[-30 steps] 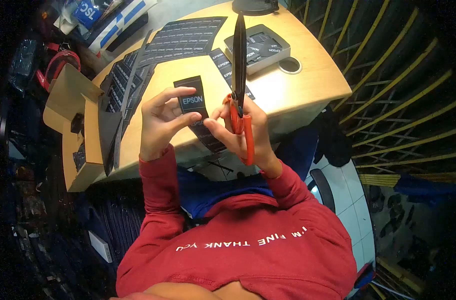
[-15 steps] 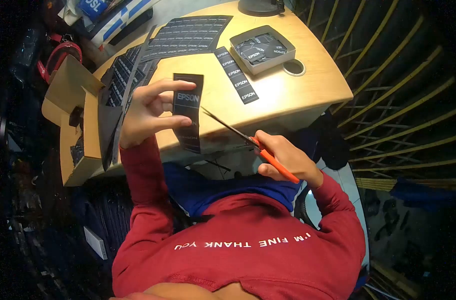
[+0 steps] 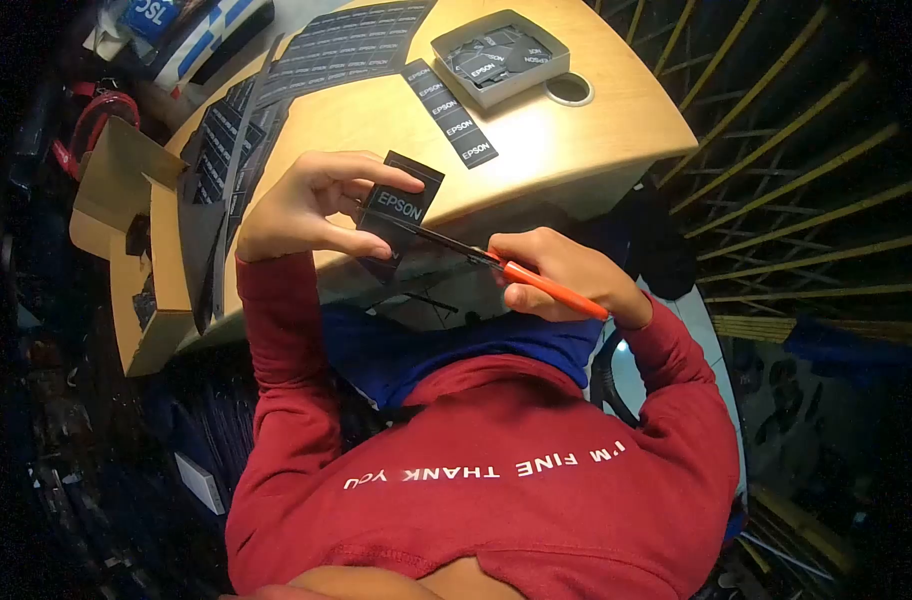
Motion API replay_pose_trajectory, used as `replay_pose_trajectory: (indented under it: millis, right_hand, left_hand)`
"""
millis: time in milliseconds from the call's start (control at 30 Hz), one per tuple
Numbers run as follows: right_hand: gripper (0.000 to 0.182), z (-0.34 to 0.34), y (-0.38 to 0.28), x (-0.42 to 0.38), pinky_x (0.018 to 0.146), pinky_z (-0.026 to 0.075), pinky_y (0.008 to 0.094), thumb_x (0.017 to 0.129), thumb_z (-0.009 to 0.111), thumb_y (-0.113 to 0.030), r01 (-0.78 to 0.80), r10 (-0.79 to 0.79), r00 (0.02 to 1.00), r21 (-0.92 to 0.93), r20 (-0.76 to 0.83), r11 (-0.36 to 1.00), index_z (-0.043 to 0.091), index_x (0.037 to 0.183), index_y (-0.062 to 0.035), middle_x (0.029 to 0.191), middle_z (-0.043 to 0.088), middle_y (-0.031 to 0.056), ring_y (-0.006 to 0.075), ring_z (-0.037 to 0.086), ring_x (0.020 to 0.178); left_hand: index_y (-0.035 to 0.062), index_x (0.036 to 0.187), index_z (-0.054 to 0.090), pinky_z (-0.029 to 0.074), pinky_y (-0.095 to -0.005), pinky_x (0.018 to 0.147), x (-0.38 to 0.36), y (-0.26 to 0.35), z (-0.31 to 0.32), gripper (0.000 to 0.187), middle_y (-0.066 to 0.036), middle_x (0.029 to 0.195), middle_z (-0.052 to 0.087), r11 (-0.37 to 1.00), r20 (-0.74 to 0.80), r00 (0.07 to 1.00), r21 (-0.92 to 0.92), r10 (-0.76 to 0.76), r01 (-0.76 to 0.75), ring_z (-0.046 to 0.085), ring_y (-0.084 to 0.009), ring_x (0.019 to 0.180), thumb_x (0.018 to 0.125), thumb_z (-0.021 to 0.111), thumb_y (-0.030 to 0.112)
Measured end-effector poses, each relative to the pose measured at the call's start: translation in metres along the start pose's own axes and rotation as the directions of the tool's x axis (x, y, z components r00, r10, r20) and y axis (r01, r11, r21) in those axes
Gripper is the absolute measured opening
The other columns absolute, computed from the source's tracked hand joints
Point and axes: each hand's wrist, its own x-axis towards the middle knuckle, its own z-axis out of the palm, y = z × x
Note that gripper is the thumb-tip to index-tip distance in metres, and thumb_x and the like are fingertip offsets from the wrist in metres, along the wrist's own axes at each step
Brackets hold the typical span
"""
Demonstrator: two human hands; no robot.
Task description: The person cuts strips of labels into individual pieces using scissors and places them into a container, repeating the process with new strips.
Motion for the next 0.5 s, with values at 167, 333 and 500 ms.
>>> replay_pose_trajectory:
  millis: [167, 333, 500]
  right_hand:
    - [0.077, -0.0003, -0.0003, -0.0003, 0.054, 0.041, 0.033, 0.082, 0.046, -0.077, -0.005, 0.005, 1.0, 0.029, 0.015, 1.0, 0.05, 0.08, -0.0005, 0.063, 0.05, 0.007, 0.0201, 0.049, 0.057]
    - [0.074, -0.001, 0.0048, -0.0007, 0.053, 0.04, 0.0325, 0.084, 0.046, -0.075, 0.012, -0.013, 0.999, 0.038, 0.033, 0.999, 0.05, 0.079, -0.0012, 0.062, 0.049, 0.0067, 0.0194, 0.048, 0.055]
    - [0.073, -0.0014, 0.0046, -0.0006, 0.052, 0.04, 0.0317, 0.085, 0.046, -0.073, 0.003, -0.004, 0.999, 0.034, 0.032, 0.999, 0.05, 0.078, -0.0012, 0.061, 0.049, 0.0066, 0.0187, 0.048, 0.055]
  left_hand:
    - [-0.0046, 0.121, 0.061, 0.048, -0.0222, 0.078, 0.0031, -0.004, -0.0005, 0.058, -0.009, 0.108, 0.062, 1.0, 0.034, 0.999, 0.027, -0.008, 0.007, 0.061, -0.0133, 0.098, 0.067, 0.082, -0.005]
    - [-0.0046, 0.12, 0.061, 0.047, -0.0216, 0.078, 0.0049, -0.0052, -0.0008, 0.058, -0.009, 0.107, 0.062, 1.0, 0.033, 0.999, 0.028, -0.015, 0.014, 0.06, -0.0129, 0.097, 0.066, 0.082, -0.004]
    - [-0.0046, 0.119, 0.062, 0.047, -0.0219, 0.079, 0.0054, -0.0021, -0.0022, 0.057, -0.008, 0.103, 0.062, 0.992, 0.027, 0.998, 0.111, -0.064, 0.061, 0.06, -0.0122, 0.097, 0.066, 0.083, -0.003]
